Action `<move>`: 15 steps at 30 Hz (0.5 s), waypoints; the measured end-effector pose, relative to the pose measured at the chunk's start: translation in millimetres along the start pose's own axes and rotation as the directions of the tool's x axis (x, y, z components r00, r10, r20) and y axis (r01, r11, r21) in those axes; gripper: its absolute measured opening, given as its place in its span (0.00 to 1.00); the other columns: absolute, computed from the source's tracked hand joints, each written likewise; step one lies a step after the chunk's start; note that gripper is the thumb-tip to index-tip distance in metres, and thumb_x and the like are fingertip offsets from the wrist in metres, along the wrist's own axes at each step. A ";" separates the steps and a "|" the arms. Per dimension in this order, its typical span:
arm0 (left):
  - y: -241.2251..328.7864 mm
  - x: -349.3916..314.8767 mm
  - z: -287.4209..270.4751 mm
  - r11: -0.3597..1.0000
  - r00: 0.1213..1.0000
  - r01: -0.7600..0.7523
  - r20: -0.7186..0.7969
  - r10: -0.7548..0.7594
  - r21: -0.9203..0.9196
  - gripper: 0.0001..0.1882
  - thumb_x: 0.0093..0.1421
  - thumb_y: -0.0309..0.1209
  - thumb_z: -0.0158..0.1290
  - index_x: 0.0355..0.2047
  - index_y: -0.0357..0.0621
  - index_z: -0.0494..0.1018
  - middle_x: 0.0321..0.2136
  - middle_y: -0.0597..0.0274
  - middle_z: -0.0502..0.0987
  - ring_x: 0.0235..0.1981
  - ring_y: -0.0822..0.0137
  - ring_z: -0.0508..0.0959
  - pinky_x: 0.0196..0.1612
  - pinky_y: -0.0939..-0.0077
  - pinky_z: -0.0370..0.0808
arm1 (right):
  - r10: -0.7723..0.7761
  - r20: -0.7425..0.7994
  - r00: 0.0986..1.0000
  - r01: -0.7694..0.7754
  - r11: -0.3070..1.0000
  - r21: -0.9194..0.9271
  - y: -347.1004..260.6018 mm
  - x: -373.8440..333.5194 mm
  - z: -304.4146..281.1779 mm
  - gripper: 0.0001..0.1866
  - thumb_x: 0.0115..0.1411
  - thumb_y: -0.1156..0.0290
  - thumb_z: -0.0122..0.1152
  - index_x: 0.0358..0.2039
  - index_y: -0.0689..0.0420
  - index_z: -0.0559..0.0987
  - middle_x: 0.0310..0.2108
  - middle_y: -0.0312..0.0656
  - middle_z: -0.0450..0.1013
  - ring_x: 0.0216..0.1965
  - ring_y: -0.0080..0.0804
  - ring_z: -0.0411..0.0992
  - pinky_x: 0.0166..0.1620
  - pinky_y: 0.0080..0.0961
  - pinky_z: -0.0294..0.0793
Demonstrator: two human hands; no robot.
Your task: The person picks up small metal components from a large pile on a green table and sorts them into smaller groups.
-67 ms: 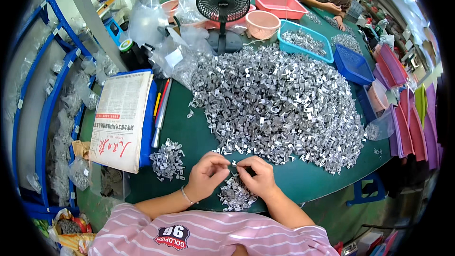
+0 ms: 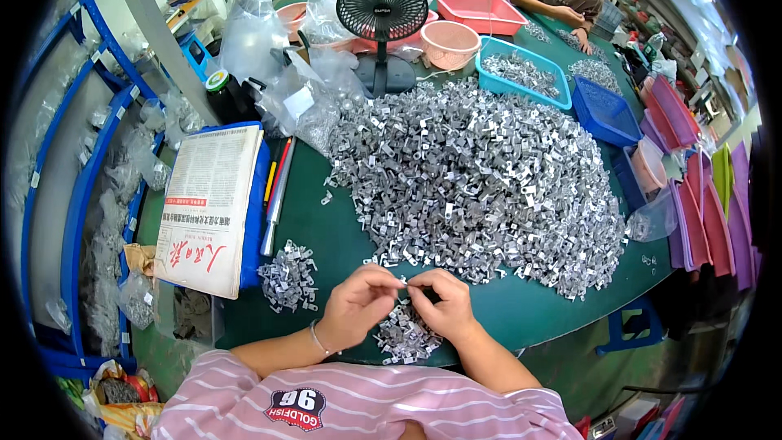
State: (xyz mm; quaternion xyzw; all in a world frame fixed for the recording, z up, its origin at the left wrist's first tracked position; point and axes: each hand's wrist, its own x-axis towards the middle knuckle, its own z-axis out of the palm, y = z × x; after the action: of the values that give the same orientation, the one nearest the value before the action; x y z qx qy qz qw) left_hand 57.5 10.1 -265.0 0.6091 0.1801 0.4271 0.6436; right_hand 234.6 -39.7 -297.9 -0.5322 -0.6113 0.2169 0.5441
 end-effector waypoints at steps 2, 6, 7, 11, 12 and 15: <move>55.9 18.9 18.1 0.969 0.977 -0.015 0.202 0.066 -0.245 0.10 0.68 0.27 0.48 0.47 0.37 0.71 0.34 0.57 0.70 0.27 0.68 0.70 0.29 0.75 0.68 | 0.007 -0.001 1.000 -0.007 1.000 -0.014 1.4 1.3 -3.1 0.05 0.50 0.81 0.65 0.29 0.62 0.80 0.27 0.44 0.77 0.28 0.37 0.76 0.32 0.28 0.75; 128.8 58.0 50.3 0.737 0.654 -0.112 0.509 0.559 -0.666 0.25 0.67 0.55 0.43 0.33 0.43 0.71 0.22 0.55 0.71 0.16 0.57 0.68 0.20 0.60 0.63 | 0.018 -0.026 0.999 -0.020 0.999 -0.046 -0.1 -2.5 -3.3 0.04 0.50 0.82 0.65 0.28 0.62 0.80 0.27 0.44 0.77 0.29 0.37 0.77 0.34 0.27 0.75; 137.1 62.8 58.7 0.681 0.563 -0.078 0.532 0.632 -0.728 0.25 0.67 0.54 0.44 0.34 0.43 0.71 0.22 0.55 0.71 0.17 0.57 0.68 0.20 0.60 0.63 | 0.024 -0.030 0.999 -0.026 0.998 -0.058 -0.6 -4.0 -5.1 0.04 0.50 0.82 0.64 0.28 0.62 0.80 0.27 0.44 0.77 0.29 0.37 0.76 0.34 0.27 0.75; 139.3 54.9 86.8 0.560 0.459 -0.037 0.484 0.745 -0.828 0.24 0.66 0.53 0.45 0.34 0.43 0.71 0.22 0.55 0.72 0.17 0.57 0.68 0.21 0.61 0.64 | 0.069 -0.046 0.997 -0.073 0.993 -0.088 1.7 -5.0 -2.9 0.03 0.51 0.81 0.65 0.28 0.62 0.80 0.28 0.43 0.77 0.28 0.29 0.76 0.33 0.22 0.75; 136.4 53.5 91.0 0.538 0.459 -0.037 0.464 0.758 -0.842 0.23 0.66 0.53 0.45 0.34 0.43 0.71 0.22 0.55 0.72 0.17 0.57 0.68 0.21 0.61 0.64 | 0.060 -0.036 0.998 -0.063 0.994 -0.090 1.4 -4.3 -2.4 0.03 0.52 0.81 0.65 0.28 0.62 0.80 0.28 0.43 0.77 0.27 0.28 0.75 0.33 0.22 0.75; 127.3 51.1 103.1 0.510 0.455 -0.053 0.434 0.778 -0.859 0.23 0.65 0.52 0.46 0.34 0.43 0.72 0.22 0.55 0.72 0.17 0.57 0.69 0.21 0.61 0.64 | 0.040 -0.011 0.999 -0.041 0.998 -0.049 0.6 -3.6 -0.5 0.05 0.51 0.83 0.64 0.30 0.63 0.80 0.28 0.44 0.77 0.28 0.32 0.76 0.33 0.23 0.76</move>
State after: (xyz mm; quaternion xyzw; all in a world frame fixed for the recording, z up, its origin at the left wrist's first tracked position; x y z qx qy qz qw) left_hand 122.1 -29.1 -111.0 0.4305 -0.4941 0.3027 0.6921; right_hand 234.7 -42.8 -299.8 -0.5588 -0.6029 0.2101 0.5292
